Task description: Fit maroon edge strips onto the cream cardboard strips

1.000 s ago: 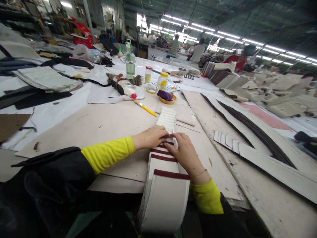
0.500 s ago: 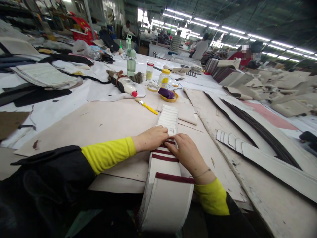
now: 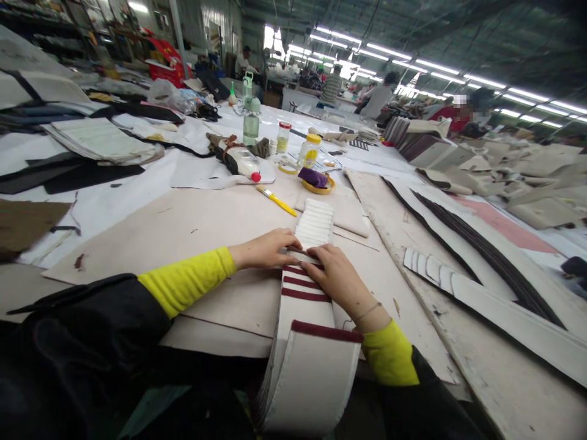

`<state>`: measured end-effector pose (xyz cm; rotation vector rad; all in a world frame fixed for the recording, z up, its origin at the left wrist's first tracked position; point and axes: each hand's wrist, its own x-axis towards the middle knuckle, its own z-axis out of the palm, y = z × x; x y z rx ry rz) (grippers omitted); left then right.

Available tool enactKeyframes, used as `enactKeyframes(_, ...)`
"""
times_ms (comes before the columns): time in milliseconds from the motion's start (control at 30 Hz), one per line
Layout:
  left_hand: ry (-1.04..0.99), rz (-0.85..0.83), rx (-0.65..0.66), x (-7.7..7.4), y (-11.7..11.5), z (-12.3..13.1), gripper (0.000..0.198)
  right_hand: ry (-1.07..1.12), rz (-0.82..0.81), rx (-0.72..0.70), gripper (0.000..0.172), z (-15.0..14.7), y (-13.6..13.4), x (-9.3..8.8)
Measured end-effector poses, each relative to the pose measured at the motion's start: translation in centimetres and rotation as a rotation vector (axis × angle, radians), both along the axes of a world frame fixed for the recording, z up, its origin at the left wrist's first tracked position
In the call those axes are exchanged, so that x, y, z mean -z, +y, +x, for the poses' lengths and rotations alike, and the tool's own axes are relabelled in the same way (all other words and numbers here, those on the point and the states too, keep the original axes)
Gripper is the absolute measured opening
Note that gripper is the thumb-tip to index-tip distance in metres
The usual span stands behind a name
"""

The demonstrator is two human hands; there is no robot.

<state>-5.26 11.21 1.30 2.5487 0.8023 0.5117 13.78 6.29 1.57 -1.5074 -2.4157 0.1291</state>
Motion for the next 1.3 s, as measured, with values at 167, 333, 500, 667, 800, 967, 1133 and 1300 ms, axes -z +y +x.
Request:
enactKeyframes(167, -0.019, 0.002, -0.002, 0.3, 0.0, 0.1, 0.025, 0.064, -0.067, -0.077, 0.025, -0.4, 0.5, -0.4)
enactKeyframes(333, -0.053, 0.019, -0.001, 0.9, -0.3, -0.2, 0.023, 0.038, -0.048, -0.102, 0.021, -0.6, 0.1, -0.5)
enactKeyframes(500, 0.007, 0.103, 0.014, 1.1, -0.7, -0.7, 0.025, -0.025, -0.014, -0.123, 0.023, -0.8, -0.1, -0.5)
enactKeyframes(667, -0.014, 0.095, 0.039, 2.1, -1.3, -2.2, 0.029, -0.056, 0.002, -0.130, 0.026, -0.8, -0.4, -0.7)
enactKeyframes(800, -0.082, 0.043, 0.017, 2.8, -1.8, -3.0, 0.030, -0.058, 0.013, -0.119, 0.027, -0.9, -0.6, -0.7)
enactKeyframes(967, -0.137, -0.207, -0.152, 2.0, -0.6, -2.2, 0.025, -0.036, 0.021, -0.077, 0.027, -1.0, -0.7, -0.4)
enactKeyframes(1133, -0.149, -0.550, -0.474, 1.4, 1.6, -0.5, 0.035, -0.016, 0.045, -0.049, 0.025, -0.9, -0.7, 0.0)
enactKeyframes(1300, -0.184, -0.433, -0.388, 1.0, 3.0, 0.9, 0.028, 0.010, 0.039, -0.036, 0.025, -0.9, -0.8, 0.2)
